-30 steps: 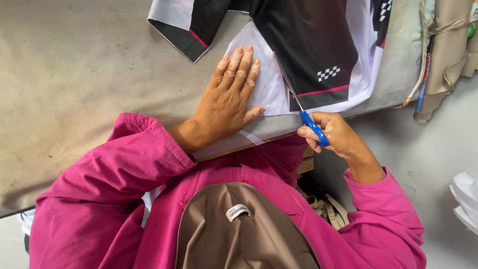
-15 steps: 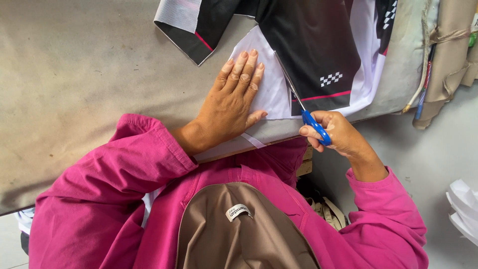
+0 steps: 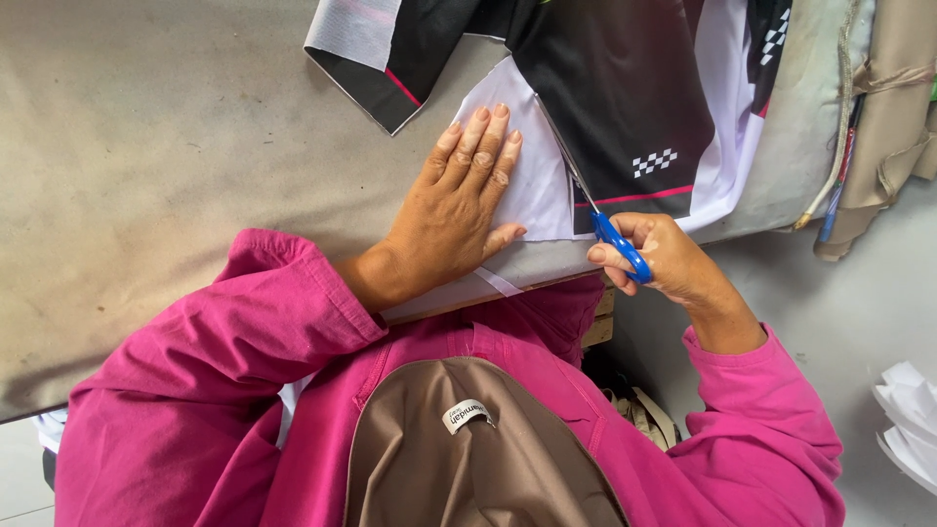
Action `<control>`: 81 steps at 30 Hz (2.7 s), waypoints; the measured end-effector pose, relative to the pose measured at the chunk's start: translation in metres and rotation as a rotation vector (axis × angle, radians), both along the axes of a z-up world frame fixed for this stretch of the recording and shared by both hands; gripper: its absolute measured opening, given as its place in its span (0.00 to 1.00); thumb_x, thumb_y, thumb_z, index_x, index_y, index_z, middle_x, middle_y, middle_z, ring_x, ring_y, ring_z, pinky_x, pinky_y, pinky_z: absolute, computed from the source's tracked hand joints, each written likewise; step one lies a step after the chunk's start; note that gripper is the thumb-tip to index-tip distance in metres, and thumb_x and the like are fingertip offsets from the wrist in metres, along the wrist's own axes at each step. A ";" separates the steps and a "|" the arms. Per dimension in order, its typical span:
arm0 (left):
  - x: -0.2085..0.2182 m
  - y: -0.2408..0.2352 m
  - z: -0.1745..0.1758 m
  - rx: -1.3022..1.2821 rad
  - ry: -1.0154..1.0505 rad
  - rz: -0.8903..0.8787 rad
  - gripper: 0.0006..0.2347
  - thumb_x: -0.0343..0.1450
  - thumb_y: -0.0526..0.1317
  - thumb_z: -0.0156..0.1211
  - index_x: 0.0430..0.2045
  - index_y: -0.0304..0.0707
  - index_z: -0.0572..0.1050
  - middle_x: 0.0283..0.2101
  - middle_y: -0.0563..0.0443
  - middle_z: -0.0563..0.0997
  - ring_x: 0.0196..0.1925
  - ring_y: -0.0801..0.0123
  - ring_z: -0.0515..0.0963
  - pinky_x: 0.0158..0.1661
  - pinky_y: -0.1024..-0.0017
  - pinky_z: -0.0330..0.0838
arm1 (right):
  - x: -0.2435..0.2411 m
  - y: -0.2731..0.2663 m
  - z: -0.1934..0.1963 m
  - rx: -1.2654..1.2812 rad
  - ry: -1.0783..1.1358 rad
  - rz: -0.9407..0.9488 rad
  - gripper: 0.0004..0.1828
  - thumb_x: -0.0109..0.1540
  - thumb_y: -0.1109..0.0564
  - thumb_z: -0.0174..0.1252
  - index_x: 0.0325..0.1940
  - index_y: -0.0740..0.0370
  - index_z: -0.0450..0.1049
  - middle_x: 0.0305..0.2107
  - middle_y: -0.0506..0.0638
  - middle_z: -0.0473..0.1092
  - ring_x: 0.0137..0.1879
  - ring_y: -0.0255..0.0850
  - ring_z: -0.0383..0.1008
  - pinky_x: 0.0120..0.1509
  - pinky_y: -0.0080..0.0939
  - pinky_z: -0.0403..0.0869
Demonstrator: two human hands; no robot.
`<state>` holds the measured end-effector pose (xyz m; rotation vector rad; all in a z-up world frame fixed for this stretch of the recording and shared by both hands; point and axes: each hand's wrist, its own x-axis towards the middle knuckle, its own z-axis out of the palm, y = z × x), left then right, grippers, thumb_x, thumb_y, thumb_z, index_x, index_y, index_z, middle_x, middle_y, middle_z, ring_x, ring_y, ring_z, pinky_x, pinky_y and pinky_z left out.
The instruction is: A person uses scissors to cut out pattern pieces from printed jersey fabric on a low table.
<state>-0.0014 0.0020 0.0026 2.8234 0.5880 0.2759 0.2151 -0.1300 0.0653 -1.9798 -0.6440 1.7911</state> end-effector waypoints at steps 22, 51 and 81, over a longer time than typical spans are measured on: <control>0.000 0.001 0.000 0.006 0.016 -0.003 0.36 0.69 0.64 0.47 0.61 0.29 0.59 0.65 0.33 0.53 0.68 0.51 0.52 0.65 0.60 0.44 | 0.007 0.012 -0.006 -0.014 0.035 0.040 0.12 0.54 0.58 0.58 0.20 0.63 0.65 0.07 0.50 0.61 0.12 0.35 0.58 0.19 0.30 0.60; 0.000 0.001 -0.001 -0.017 -0.001 -0.011 0.36 0.69 0.63 0.47 0.61 0.28 0.58 0.65 0.32 0.54 0.68 0.49 0.53 0.65 0.59 0.45 | 0.000 0.030 -0.004 -0.013 0.021 0.018 0.16 0.55 0.58 0.59 0.18 0.60 0.61 0.07 0.49 0.61 0.12 0.32 0.57 0.20 0.30 0.61; 0.009 -0.011 -0.059 -0.175 -0.305 -0.169 0.05 0.65 0.36 0.50 0.32 0.40 0.66 0.31 0.51 0.65 0.26 0.62 0.68 0.26 0.69 0.62 | -0.036 -0.091 -0.004 0.406 -0.041 -0.367 0.11 0.56 0.59 0.57 0.20 0.66 0.67 0.06 0.58 0.63 0.07 0.38 0.63 0.08 0.24 0.55</control>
